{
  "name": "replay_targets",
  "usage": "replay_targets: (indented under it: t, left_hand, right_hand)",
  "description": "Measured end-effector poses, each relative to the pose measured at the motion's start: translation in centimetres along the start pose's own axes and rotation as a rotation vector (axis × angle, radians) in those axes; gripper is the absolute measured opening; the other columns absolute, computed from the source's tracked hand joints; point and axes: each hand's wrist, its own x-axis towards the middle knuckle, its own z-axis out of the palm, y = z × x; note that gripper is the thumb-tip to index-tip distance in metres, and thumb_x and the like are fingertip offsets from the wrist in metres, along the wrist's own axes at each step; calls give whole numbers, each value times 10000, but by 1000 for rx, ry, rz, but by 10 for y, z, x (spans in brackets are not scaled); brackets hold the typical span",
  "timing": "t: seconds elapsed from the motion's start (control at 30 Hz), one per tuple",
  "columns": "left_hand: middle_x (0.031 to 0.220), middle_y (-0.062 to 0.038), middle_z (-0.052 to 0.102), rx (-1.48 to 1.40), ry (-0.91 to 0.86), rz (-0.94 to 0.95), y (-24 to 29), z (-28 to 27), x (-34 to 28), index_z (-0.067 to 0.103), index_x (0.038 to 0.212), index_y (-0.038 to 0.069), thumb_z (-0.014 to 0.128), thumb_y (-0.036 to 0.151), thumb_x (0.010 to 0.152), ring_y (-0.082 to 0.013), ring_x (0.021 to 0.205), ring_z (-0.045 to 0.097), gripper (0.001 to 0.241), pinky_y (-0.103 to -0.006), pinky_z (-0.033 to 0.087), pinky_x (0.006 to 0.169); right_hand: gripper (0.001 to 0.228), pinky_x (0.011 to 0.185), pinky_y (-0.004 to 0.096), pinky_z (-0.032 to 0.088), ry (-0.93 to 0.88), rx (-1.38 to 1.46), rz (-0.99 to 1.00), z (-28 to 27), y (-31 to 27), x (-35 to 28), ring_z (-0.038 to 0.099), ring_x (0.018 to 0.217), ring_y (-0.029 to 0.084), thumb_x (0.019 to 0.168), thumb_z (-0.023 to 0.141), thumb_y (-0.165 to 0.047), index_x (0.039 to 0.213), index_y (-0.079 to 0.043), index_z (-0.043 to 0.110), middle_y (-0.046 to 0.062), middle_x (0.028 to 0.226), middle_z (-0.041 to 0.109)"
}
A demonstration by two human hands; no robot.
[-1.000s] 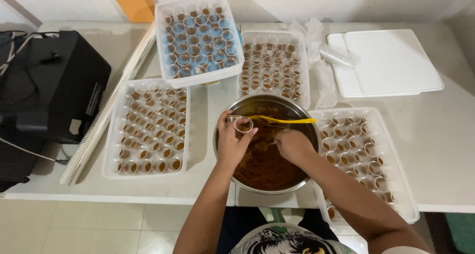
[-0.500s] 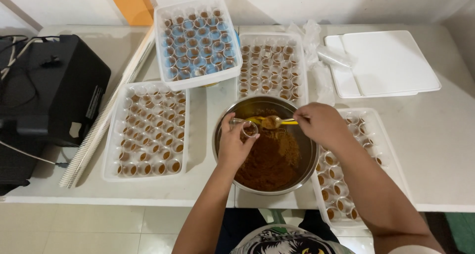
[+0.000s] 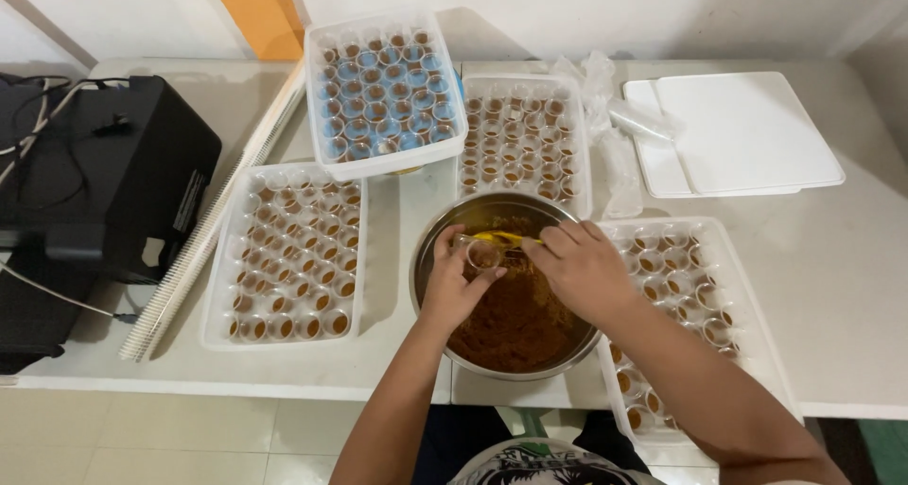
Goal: The person scoops brown paste into small plastic cups and organizes them into trays.
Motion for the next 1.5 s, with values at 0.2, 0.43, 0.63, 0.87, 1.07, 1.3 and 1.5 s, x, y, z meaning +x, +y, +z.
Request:
replay_targets:
  t: [0.2, 0.43, 0.63, 0.87, 1.07, 1.3, 1.5]
  left_hand:
    - [1520, -164, 388, 21, -2, 75, -3, 2, -3, 719, 1106, 85, 878, 228, 774, -358, 1305, 580, 395, -422, 538, 1030]
    - [1519, -156, 399, 42, -9, 58, 2, 1, -2, 707, 1104, 86, 886, 230, 771, -355, 1293, 592, 404, -428, 533, 1026]
    - [1540, -149, 392, 47, -18, 14, 6, 0, -4, 715, 1094, 100, 881, 237, 776, -347, 1288, 600, 384, -423, 527, 1042]
    - [1530, -162, 376, 83, -55, 61, 4, 0, -4, 718, 1163, 78, 891, 237, 774, -362, 1339, 540, 455, -437, 502, 1059]
    - [1546, -139, 373, 57, -50, -12, 2, -2, -2, 719, 1150, 88, 875, 261, 783, -309, 1279, 605, 435, -416, 516, 1059]
    - [1529, -112, 410, -210, -221, 161, -36, 10, -5, 701, 1192, 78, 875, 213, 823, -276, 1287, 598, 429, -414, 483, 1113]
    - [1556, -70, 426, -254, -523, 126, -23, -1, -6, 709, 1136, 107, 860, 180, 834, -257, 1388, 516, 345, -415, 442, 1144]
  right_hand:
    - [376, 879, 395, 502, -67, 6, -110, -2, -7, 1, 622, 986, 245, 785, 659, -161, 1152, -116, 725, 40, 982, 632]
    - [374, 894, 399, 503, -57, 19, -84, -2, -8, 2, 623, 991, 249, 734, 674, -145, 1103, -131, 735, 33, 998, 639]
    - [339, 902, 406, 502, 38, 8, -22, -2, -9, -2, 620, 989, 242, 767, 688, -126, 1103, -128, 738, 52, 1030, 637]
    - [328, 878, 418, 504, 37, 60, 25, 8, -13, -5, 611, 968, 253, 776, 690, -128, 1097, -100, 747, 54, 995, 623]
    - [257, 883, 422, 514, 10, 43, 132, 19, 1, -19, 644, 943, 266, 859, 653, -86, 1091, -86, 764, 84, 972, 670]
    - [144, 907, 458, 506, -155, 38, 473, 55, 12, -57, 678, 989, 279, 885, 703, -142, 1007, -167, 774, 54, 951, 722]
    - [380, 852, 534, 457, 149, 223, 278, 39, -16, -38, 677, 934, 321, 721, 761, -159, 1100, -127, 753, 136, 983, 731]
